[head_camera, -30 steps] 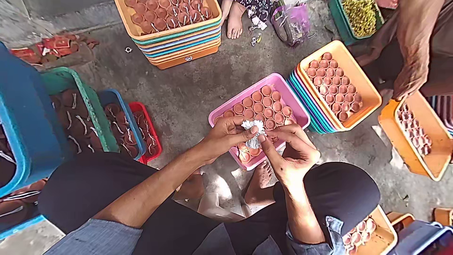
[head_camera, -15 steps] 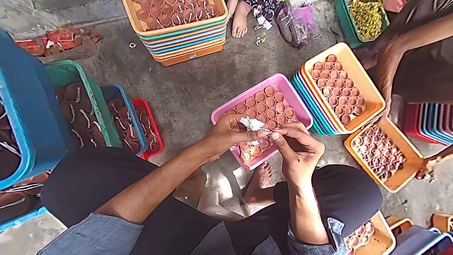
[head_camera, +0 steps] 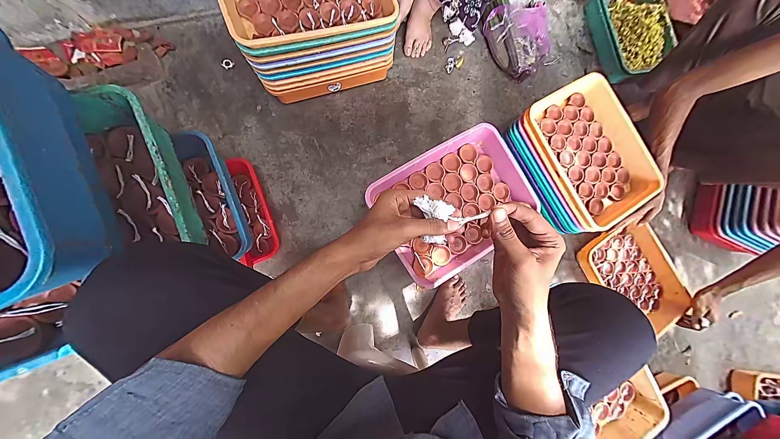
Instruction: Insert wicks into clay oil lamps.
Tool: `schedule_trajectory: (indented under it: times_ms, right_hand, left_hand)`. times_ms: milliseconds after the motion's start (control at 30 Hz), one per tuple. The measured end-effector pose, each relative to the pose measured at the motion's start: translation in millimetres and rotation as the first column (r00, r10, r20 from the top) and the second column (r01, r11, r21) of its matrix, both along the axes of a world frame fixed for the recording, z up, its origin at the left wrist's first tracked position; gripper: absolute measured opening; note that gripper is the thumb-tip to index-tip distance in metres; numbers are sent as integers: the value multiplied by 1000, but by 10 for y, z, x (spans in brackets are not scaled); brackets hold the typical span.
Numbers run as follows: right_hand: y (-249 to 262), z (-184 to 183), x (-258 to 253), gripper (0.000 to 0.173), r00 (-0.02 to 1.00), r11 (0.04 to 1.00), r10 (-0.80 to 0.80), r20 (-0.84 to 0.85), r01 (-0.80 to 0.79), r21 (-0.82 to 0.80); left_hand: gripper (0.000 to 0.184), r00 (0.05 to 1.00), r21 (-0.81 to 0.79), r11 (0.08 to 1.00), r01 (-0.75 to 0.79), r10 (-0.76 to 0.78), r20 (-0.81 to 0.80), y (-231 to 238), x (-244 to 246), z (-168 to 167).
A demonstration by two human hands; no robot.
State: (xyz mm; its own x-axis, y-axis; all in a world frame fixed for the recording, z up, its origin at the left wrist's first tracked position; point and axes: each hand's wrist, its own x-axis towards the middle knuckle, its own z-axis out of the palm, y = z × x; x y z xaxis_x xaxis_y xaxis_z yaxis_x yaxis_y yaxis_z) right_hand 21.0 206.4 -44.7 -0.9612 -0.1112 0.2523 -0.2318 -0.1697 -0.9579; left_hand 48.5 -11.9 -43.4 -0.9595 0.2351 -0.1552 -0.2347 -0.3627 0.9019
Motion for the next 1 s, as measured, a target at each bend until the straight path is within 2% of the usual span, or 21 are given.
schedule_trajectory:
  times_ms: [200, 333, 400, 467, 533, 600, 767, 867, 1000]
  right_hand:
    - [87, 9, -60, 8, 996, 999, -24, 88, 21, 25]
    - [201, -69, -145, 10, 994, 967, -15, 108, -13, 255]
    - [262, -204, -184, 8, 993, 885, 3, 116, -56, 461]
    - [313, -388, -225, 7, 991, 710, 39, 131, -120, 693]
    - [311, -582, -253, 9, 980, 516, 82, 180, -196, 834]
    - [259, -797, -270, 12, 961, 370, 84, 262, -275, 887]
    - [170, -1287, -302, 9, 908, 141, 45, 417, -419, 897]
    - [131, -1420, -252, 13, 913, 76, -45, 405, -401, 913]
    - [122, -1537, -208, 13, 934, 108, -57, 353, -346, 932]
  left_hand:
    - [24, 997, -122, 992, -30, 39, 69, -66, -105, -34]
    - [23, 981, -187, 972, -141, 163, 108, -131, -165, -54]
    - [21, 971, -195, 962, -190, 214, 107, -171, -180, -55]
    - [20, 967, -200, 958, -207, 232, 110, -202, -190, -29]
    - [22, 970, -194, 962, -193, 216, 107, -212, -195, -5]
    - [21, 977, -183, 968, -170, 190, 93, -213, -184, -1]
    - [20, 988, -195, 974, -114, 132, 84, -215, -155, 18]
    - [21, 988, -192, 974, -119, 134, 71, -230, -127, 29]
    - [26, 990, -194, 975, -109, 125, 71, -260, -103, 42]
